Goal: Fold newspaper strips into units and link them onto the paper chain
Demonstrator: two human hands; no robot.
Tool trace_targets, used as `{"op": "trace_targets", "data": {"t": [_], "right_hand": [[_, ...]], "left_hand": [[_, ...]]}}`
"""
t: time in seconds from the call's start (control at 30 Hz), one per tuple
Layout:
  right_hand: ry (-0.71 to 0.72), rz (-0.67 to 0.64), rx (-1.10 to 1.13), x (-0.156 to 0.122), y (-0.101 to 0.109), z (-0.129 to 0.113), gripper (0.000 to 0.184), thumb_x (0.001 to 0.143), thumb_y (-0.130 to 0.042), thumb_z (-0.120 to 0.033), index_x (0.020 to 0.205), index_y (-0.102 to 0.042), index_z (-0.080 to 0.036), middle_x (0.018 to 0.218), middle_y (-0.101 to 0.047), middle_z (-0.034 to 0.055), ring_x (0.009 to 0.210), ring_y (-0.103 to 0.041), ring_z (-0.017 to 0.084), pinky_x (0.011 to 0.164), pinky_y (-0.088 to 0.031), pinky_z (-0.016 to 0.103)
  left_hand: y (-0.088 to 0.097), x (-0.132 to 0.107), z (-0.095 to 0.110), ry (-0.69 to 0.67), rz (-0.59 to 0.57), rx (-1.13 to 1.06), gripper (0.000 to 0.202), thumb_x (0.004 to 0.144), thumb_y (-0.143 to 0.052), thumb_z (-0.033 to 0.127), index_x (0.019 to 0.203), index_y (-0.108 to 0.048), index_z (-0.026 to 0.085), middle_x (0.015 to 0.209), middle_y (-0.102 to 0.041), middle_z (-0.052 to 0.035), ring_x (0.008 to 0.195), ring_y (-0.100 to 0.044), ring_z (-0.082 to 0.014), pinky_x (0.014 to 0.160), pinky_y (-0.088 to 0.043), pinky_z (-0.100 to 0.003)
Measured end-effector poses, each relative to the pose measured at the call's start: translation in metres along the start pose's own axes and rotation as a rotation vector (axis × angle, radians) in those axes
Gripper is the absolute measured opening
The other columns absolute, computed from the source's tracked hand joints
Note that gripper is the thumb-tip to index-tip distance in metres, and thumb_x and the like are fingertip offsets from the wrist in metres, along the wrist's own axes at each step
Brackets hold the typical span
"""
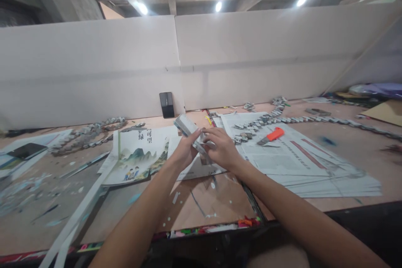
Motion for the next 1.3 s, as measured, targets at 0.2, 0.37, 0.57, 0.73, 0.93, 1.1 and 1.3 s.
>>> {"op": "trace_targets", "data": {"t": [0.2, 0.37, 0.57, 0.73, 0.93, 1.1, 1.3], "right_hand": [[-0.148, 0.099, 0.166, 0.006, 0.020, 0.012, 0.012, 0.078, -0.060, -0.029, 0.087, -0.062, -0.022, 0.107, -0.064, 0.0090, 0.104, -0.057, 0.024, 0.094, -0.041, 0.040], [-0.580, -0.009, 0.676, 0.002, 0.000, 0.052, 0.028, 0.079, -0.058, -0.044, 0.094, -0.064, -0.020, 0.091, -0.068, 0.0056, 0.087, -0.062, 0.022, 0.077, -0.049, 0.034], [-0.724, 0.011, 0.874, -0.006, -0.013, 0.059, 0.026, 0.070, -0.068, -0.043, 0.081, -0.065, -0.020, 0.078, -0.068, 0.0018, 0.079, -0.062, 0.020, 0.072, -0.049, 0.032], [-0.755, 0.106, 0.895, -0.012, -0.010, 0.070, 0.031, 0.068, -0.070, -0.045, 0.085, -0.066, -0.019, 0.081, -0.068, 0.0033, 0.076, -0.063, 0.021, 0.069, -0.051, 0.033], [-0.745, 0.172, 0.902, -0.013, -0.007, 0.077, 0.032, 0.069, -0.070, -0.045, 0.087, -0.064, -0.019, 0.082, -0.067, 0.0031, 0.073, -0.062, 0.019, 0.068, -0.051, 0.031], [-0.755, 0.237, 0.947, -0.011, -0.003, 0.079, 0.029, 0.067, -0.072, -0.045, 0.075, -0.059, -0.020, 0.072, -0.061, 0.0003, 0.065, -0.058, 0.016, 0.063, -0.049, 0.029], [-0.836, 0.209, 0.995, -0.011, -0.001, 0.068, 0.032, 0.060, -0.076, -0.044, 0.069, -0.058, -0.020, 0.064, -0.056, -0.0013, 0.056, -0.052, 0.013, 0.053, -0.044, 0.027]], "left_hand": [[0.018, -0.002, 0.007, -0.029, 0.106, 0.254, 0.030, 0.069, -0.072, 0.024, 0.096, -0.064, 0.014, 0.092, -0.070, -0.0084, 0.074, -0.064, -0.0183, 0.068, -0.050, -0.029], [0.006, -0.004, -0.005, 0.050, -0.043, 0.443, 0.033, 0.065, -0.076, 0.029, 0.093, -0.067, 0.014, 0.091, -0.071, -0.0106, 0.077, -0.065, -0.0214, 0.073, -0.049, -0.034], [0.006, -0.002, -0.007, -0.007, -0.064, 0.635, 0.030, 0.070, -0.071, 0.037, 0.089, -0.070, 0.014, 0.081, -0.071, -0.0069, 0.067, -0.061, -0.0183, 0.064, -0.044, -0.029], [0.005, -0.001, -0.005, -0.061, -0.074, 0.719, 0.031, 0.074, -0.065, 0.041, 0.091, -0.070, 0.016, 0.086, -0.071, -0.0063, 0.073, -0.062, -0.0193, 0.067, -0.044, -0.029], [0.007, -0.001, -0.008, -0.035, -0.089, 0.857, 0.030, 0.071, -0.067, 0.043, 0.083, -0.071, 0.016, 0.078, -0.070, -0.0056, 0.067, -0.061, -0.0195, 0.061, -0.044, -0.029], [0.002, -0.005, -0.011, 0.004, -0.112, 0.846, 0.030, 0.072, -0.066, 0.043, 0.082, -0.071, 0.015, 0.077, -0.070, -0.0061, 0.065, -0.060, -0.0181, 0.058, -0.043, -0.027], [-0.011, -0.010, 0.016, -0.095, -0.059, 0.733, 0.033, 0.076, -0.064, 0.045, 0.096, -0.070, 0.019, 0.094, -0.070, -0.0077, 0.079, -0.063, -0.0201, 0.062, -0.046, -0.027]]}}
Point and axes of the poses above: each hand's wrist, its own x-axis towards the middle knuckle, its own y-axis out of the back of the hand, z = x × y, the point moved 10 cm from there along x, towards the middle knuckle
